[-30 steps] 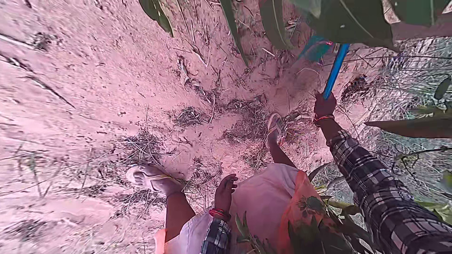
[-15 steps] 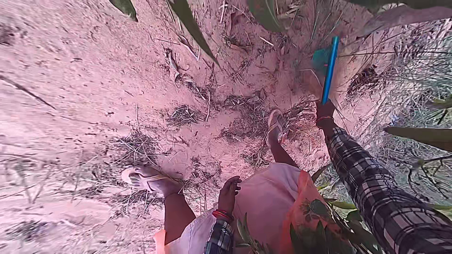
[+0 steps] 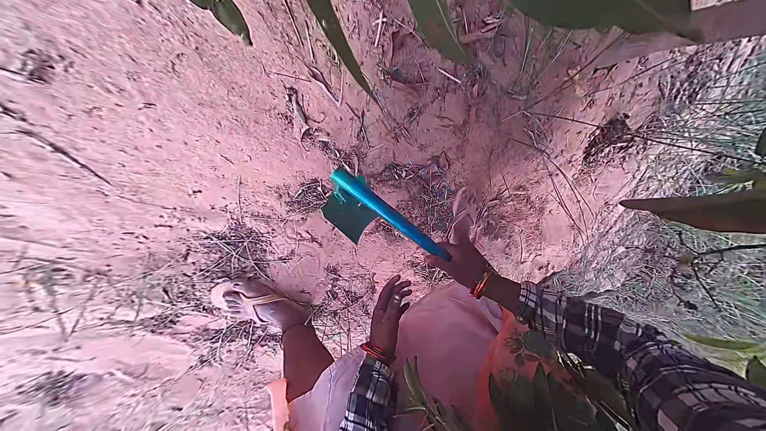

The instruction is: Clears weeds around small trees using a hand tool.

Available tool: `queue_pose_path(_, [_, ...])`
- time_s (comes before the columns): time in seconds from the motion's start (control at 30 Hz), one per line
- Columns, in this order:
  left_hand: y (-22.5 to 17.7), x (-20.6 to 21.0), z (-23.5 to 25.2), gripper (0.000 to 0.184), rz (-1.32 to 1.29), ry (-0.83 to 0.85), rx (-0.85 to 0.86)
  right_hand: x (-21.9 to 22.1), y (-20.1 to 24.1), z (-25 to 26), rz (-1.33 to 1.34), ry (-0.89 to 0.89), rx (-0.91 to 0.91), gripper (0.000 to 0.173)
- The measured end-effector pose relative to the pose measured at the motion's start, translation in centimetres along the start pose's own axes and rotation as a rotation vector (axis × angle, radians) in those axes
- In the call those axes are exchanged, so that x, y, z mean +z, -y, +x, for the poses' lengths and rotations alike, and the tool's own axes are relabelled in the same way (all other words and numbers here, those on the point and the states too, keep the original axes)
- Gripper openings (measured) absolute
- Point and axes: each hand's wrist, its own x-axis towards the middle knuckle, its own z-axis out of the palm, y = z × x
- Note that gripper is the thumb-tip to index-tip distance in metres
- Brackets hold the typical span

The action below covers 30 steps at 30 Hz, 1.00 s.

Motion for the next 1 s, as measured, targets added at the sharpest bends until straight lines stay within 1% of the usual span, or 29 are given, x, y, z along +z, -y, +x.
queue_pose_path(0.03, [0.1, -0.1, 0.1, 0.075, -0.025, 0.016, 0.016, 2.0, -0.6, -0.7, -0.021, 0.103, 0.019, 0.054])
queue_pose_path(0.07, [0.3, -0.1, 0.2, 0.080, -0.043, 0.017, 0.018, 3.6, -1.4, -1.3, -0.038, 0.178, 0.039, 0.055])
queue_pose_path(0.1, [0.5, -0.2, 0.1, 0.077, -0.053, 0.004, 0.015, 4.7, -2.2, -1.8, -0.061, 0.232, 0.056, 0.056])
queue_pose_path(0.17, [0.8, -0.1, 0.1, 0.060, -0.042, -0.024, -0.016, 4.8, -3.4, -2.3, -0.129, 0.272, 0.092, 0.059])
queue_pose_path(0.23, [0.9, 0.0, 0.1, 0.051, 0.006, -0.055, -0.083, 2.7, -3.6, -1.7, -0.232, 0.225, 0.115, 0.060])
queue_pose_path(0.27, [0.9, 0.1, 0.2, 0.048, 0.033, -0.083, -0.124, 1.2, -3.4, -0.9, -0.275, 0.162, 0.108, 0.060])
queue_pose_path(0.33, [1.0, 0.4, 0.4, 0.041, 0.068, -0.145, -0.201, -2.1, -2.7, 0.9, -0.346, -0.037, 0.027, 0.053])
queue_pose_path(0.37, [1.1, 0.5, 0.5, 0.040, 0.076, -0.169, -0.225, -3.9, -1.9, 1.8, -0.381, -0.132, -0.054, 0.050])
queue_pose_path(0.4, [1.2, 0.8, 0.6, 0.039, 0.087, -0.184, -0.238, -5.5, -0.8, 2.4, -0.406, -0.230, -0.186, 0.047])
queue_pose_path(0.47, [1.2, 1.1, 0.9, 0.039, 0.111, -0.195, -0.239, -8.1, 2.1, 3.5, -0.429, -0.383, -0.504, 0.043])
queue_pose_path(0.5, [1.4, 1.2, 1.0, 0.039, 0.121, -0.192, -0.239, -9.0, 3.7, 3.7, -0.429, -0.416, -0.664, 0.038])
queue_pose_path(0.53, [1.6, 1.3, 1.1, 0.038, 0.132, -0.188, -0.242, -9.7, 5.0, 4.0, -0.433, -0.413, -0.811, 0.032])
queue_pose_path(0.57, [1.8, 1.3, 1.1, 0.038, 0.148, -0.181, -0.247, -10.5, 5.9, 4.2, -0.441, -0.374, -0.918, 0.027])
queue_pose_path(0.6, [2.0, 1.3, 1.1, 0.038, 0.162, -0.175, -0.250, -11.4, 5.9, 4.6, -0.480, -0.330, -0.976, 0.023])
queue_pose_path(0.63, [2.0, 1.4, 1.1, 0.038, 0.178, -0.172, -0.250, -12.9, 4.8, 5.1, -0.557, -0.285, -0.952, 0.021])
queue_pose_path(0.67, [1.9, 1.3, 1.1, 0.038, 0.190, -0.175, -0.245, -14.9, 2.5, 5.6, -0.665, -0.228, -0.820, 0.021])
queue_pose_path(0.7, [1.9, 1.2, 1.2, 0.038, 0.191, -0.184, -0.241, -17.5, -1.2, 6.0, -0.787, -0.180, -0.602, 0.022])
queue_pose_path(0.73, [1.9, 1.0, 1.1, 0.037, 0.184, -0.198, -0.239, -20.4, -5.5, 6.0, -0.883, -0.117, -0.256, 0.024])
queue_pose_path(0.77, [2.0, 0.7, 1.0, 0.037, 0.171, -0.215, -0.240, -23.0, -10.2, 6.0, -0.940, -0.092, 0.080, 0.029])
queue_pose_path(0.8, [2.1, 0.6, 0.7, 0.037, 0.158, -0.228, -0.242, -25.1, -14.4, 5.3, -0.940, -0.115, 0.334, 0.033])
queue_pose_path(0.83, [2.0, 0.6, 0.6, 0.037, 0.146, -0.235, -0.239, -26.8, -17.2, 4.3, -0.927, -0.159, 0.504, 0.037])
queue_pose_path(0.87, [1.7, 0.5, 1.0, 0.037, 0.146, -0.238, -0.224, -28.0, -18.7, 3.5, -0.905, -0.208, 0.591, 0.042])
queue_pose_path(0.93, [1.6, 0.4, 0.6, 0.036, 0.159, -0.215, -0.228, -27.9, -20.1, 0.9, -0.881, -0.241, 0.640, 0.048])
queue_pose_path(1.0, [1.3, 0.7, 0.9, 0.037, 0.172, -0.179, -0.231, -26.8, -18.8, -0.1, -0.896, -0.280, 0.549, 0.045])
